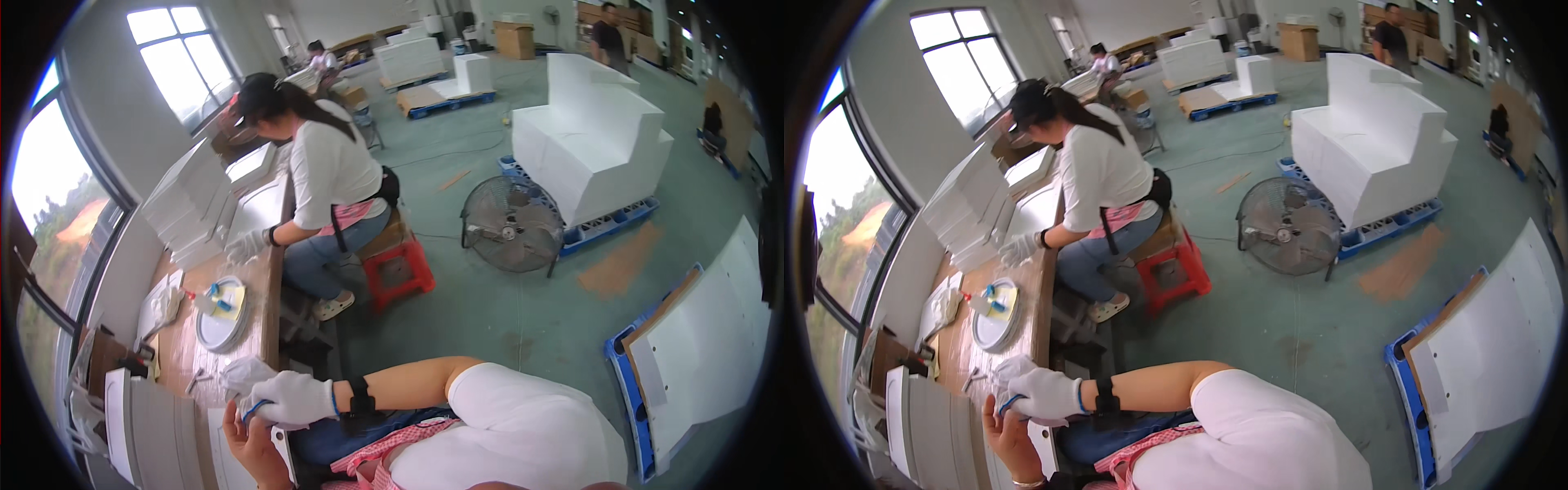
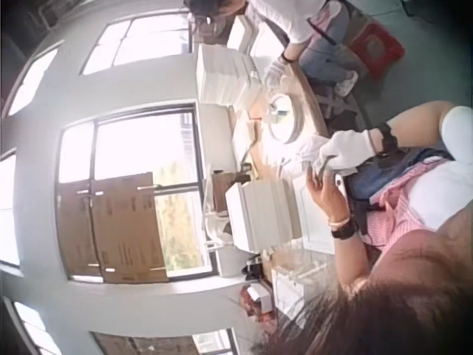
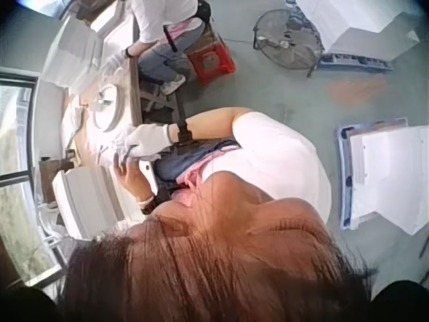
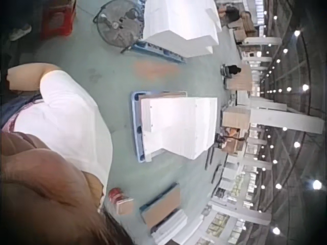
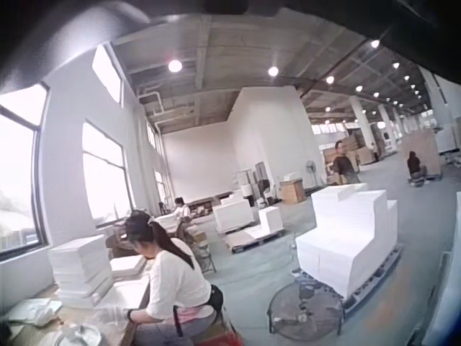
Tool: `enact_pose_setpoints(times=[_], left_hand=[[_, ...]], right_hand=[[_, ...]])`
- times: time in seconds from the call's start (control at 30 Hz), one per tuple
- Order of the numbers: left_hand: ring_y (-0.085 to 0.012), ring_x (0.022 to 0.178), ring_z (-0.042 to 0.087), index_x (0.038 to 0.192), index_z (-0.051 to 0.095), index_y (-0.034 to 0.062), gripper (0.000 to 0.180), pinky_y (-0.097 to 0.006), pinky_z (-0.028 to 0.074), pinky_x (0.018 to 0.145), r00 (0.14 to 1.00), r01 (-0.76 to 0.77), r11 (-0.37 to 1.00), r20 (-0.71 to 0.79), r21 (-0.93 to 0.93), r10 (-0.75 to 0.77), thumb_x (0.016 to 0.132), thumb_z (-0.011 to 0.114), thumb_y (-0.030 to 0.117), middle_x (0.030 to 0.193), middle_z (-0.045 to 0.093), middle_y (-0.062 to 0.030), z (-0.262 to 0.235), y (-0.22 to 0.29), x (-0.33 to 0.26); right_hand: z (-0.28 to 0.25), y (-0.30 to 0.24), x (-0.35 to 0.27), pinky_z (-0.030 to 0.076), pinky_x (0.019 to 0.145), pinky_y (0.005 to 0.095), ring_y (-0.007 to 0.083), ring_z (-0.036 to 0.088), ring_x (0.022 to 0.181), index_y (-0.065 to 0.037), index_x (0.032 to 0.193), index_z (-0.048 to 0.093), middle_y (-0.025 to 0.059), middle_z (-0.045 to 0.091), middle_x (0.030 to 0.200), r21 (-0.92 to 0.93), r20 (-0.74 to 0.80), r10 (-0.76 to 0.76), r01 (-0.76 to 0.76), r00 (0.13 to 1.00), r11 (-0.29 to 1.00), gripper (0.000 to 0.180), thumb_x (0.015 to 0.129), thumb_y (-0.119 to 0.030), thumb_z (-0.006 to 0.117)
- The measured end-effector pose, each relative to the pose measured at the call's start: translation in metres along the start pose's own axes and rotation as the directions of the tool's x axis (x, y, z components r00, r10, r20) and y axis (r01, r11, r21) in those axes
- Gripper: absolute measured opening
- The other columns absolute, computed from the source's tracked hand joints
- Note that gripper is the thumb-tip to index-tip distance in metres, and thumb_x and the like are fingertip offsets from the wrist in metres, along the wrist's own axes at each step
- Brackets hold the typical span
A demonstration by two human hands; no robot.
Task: Clean and inspect white cabinet door panels using a cloth, solvent, and a scraper tool.
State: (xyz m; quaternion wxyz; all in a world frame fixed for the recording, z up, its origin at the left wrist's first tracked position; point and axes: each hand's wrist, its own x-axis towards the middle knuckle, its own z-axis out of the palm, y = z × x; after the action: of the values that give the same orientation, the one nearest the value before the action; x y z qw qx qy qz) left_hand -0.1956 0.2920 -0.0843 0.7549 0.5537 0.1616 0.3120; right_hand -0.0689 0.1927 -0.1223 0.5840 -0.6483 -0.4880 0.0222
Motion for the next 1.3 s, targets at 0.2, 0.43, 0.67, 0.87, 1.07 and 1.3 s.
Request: enact_pose_setpoints(times=[0.2, 0.43, 0.67, 0.87, 1.07, 1.3], left_hand=[[-0.0143, 0.095, 0.06, 0.112, 0.07, 0.0037, 0.029, -0.028, 0.05, 0.083, 0.914, -0.284, 0.805, -0.105, 0.52, 0.391, 0.087, 0.068, -0.01, 0.108, 0.062, -0.003, -0.06, -0.013, -0.031], [-0.0253, 0.078, 0.065, 0.099, 0.073, 0.0032, 0.018, -0.035, 0.054, 0.07, 0.828, -0.067, -0.072, 0.096, 0.995, 0.552, 0.083, 0.071, -0.006, 0.099, 0.065, -0.0107, -0.11, 0.0, -0.097], [-0.0262, 0.068, 0.072, 0.116, 0.071, 0.0002, 0.024, -0.039, 0.058, 0.063, 0.856, 0.465, 0.86, -0.355, 0.209, -0.376, 0.099, 0.058, 0.012, 0.079, 0.074, -0.0051, -0.184, 0.009, -0.089], [-0.0234, 0.105, 0.071, 0.127, 0.063, -0.0054, 0.031, -0.039, 0.057, 0.089, 0.912, -0.015, 0.951, -0.395, -0.308, -0.113, 0.106, 0.05, 0.013, 0.118, 0.074, -0.0162, -0.154, -0.011, -0.035], [-0.0316, 0.106, 0.069, 0.125, 0.064, 0.003, 0.038, -0.041, 0.052, 0.099, 0.988, -0.024, 0.976, -0.153, -0.218, -0.01, 0.11, 0.048, 0.034, 0.126, 0.069, -0.0215, -0.189, -0.017, -0.007], [-0.0411, 0.138, 0.046, 0.142, 0.052, -0.0002, 0.063, -0.05, 0.028, 0.123, 0.967, -0.158, 0.84, -0.252, -0.519, 0.027, 0.105, 0.05, 0.051, 0.146, 0.052, -0.0273, -0.178, 0.011, -0.012]], right_hand=[[0.03, -0.015, -0.006, 0.057, 0.078, 0.0416, 0.0344, 0.074, 0.086, -0.006, 0.109, 0.073, 0.0222, 0.073, 0.091, 0.248, 0.403, 0.103, -0.217, 0.909, 0.944, 0.03, 0.094, -0.029, 0.062], [0.105, -0.041, 0.003, 0.058, 0.077, 0.0279, 0.0106, 0.069, 0.087, 0.002, 0.106, 0.07, 0.0049, 0.071, 0.094, 0.533, 0.719, 0.057, -0.602, 0.692, 0.594, 0.02, 0.101, -0.016, 0.067], [0.132, -0.019, 0.005, 0.052, 0.078, 0.0374, 0.0251, 0.068, 0.087, -0.002, 0.104, 0.068, 0.0129, 0.07, 0.093, 0.336, 0.826, -0.27, -0.047, 0.495, 0.941, 0.021, 0.098, -0.022, 0.067], [0.146, -0.012, 0.007, 0.053, 0.078, 0.0445, 0.0401, 0.066, 0.085, -0.001, 0.109, 0.068, 0.0194, 0.066, 0.088, 0.298, 0.767, -0.238, -0.002, 0.596, 0.954, 0.028, 0.096, -0.025, 0.069], [0.172, -0.031, 0.027, 0.049, 0.071, 0.046, 0.0394, 0.061, 0.078, 0.0, 0.089, 0.066, 0.0166, 0.06, 0.077, 0.455, 0.559, -0.547, 0.322, 0.623, 0.83, 0.017, 0.09, -0.016, 0.074], [0.19, -0.008, 0.024, 0.05, 0.071, 0.0474, 0.0414, 0.062, 0.078, -0.003, 0.089, 0.064, 0.0184, 0.061, 0.079, 0.506, 0.741, -0.396, -0.063, 0.542, 0.86, 0.028, 0.099, -0.029, 0.065]])
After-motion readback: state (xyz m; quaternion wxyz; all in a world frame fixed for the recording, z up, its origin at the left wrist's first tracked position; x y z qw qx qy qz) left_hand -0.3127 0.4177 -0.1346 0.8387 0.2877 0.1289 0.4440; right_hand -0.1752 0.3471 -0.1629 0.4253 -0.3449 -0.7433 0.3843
